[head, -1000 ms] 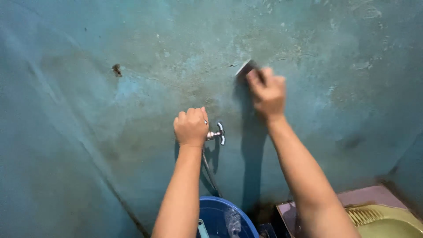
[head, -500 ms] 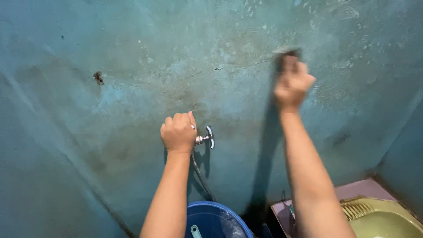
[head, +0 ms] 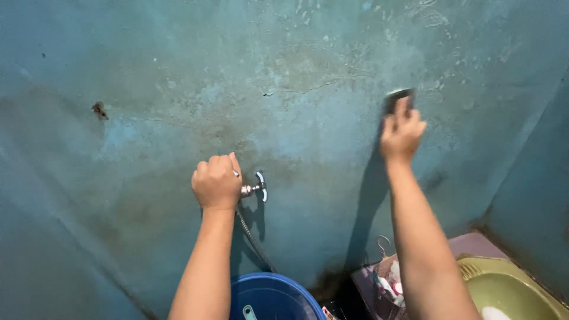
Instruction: The person scrubs a light blue wall with a small dark sponge, repeatedly dipping it into a blue bucket of water. They clean around a wall-mounted faucet and a small shelf with a yellow basin, then rinse the sponge under the faucet.
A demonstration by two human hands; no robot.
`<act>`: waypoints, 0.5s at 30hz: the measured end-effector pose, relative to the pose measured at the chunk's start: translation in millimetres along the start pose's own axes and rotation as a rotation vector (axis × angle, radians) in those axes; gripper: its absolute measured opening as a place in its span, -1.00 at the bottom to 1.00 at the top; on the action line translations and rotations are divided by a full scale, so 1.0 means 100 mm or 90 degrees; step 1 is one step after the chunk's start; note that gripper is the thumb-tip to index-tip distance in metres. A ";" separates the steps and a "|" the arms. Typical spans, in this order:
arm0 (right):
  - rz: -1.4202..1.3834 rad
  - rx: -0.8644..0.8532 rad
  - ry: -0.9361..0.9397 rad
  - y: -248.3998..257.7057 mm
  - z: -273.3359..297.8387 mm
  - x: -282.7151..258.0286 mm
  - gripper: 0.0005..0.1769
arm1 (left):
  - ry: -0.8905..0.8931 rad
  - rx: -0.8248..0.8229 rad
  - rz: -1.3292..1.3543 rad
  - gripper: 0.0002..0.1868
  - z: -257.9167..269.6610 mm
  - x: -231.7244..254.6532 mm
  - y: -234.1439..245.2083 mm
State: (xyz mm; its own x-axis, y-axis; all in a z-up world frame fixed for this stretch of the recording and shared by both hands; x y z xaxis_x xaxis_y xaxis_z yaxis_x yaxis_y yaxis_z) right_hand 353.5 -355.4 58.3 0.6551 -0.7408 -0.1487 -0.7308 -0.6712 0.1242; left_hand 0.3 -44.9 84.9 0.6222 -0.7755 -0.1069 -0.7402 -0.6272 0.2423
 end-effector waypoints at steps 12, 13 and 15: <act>-0.213 -0.045 0.226 0.10 0.47 -0.31 -0.27 | -0.001 -0.009 -0.002 -0.61 0.03 -0.03 -0.07; -0.213 -0.048 0.224 -0.06 0.61 0.11 -0.27 | -0.002 -0.013 -0.001 -0.61 0.03 -0.03 -0.06; -0.125 0.011 -0.135 -0.38 0.86 1.33 -0.27 | 0.002 -0.012 0.003 -0.61 0.02 -0.03 -0.05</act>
State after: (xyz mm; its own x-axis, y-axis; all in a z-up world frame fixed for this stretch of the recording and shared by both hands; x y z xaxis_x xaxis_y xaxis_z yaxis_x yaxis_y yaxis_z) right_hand 452.1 -426.3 -51.1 0.7303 -0.5736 -0.3710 -0.5986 -0.7990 0.0569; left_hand 1.6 -39.2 82.2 0.6202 -0.7778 -0.1023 -0.7376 -0.6225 0.2616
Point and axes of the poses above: each hand's wrist, its own z-axis away from the middle knuckle, its own y-axis out of the back of the hand, x = y × z, the point moved 7 cm from there along -z, towards the middle knuckle, and after that the axes turned 8 degrees about -x, right-handed, at the moved point
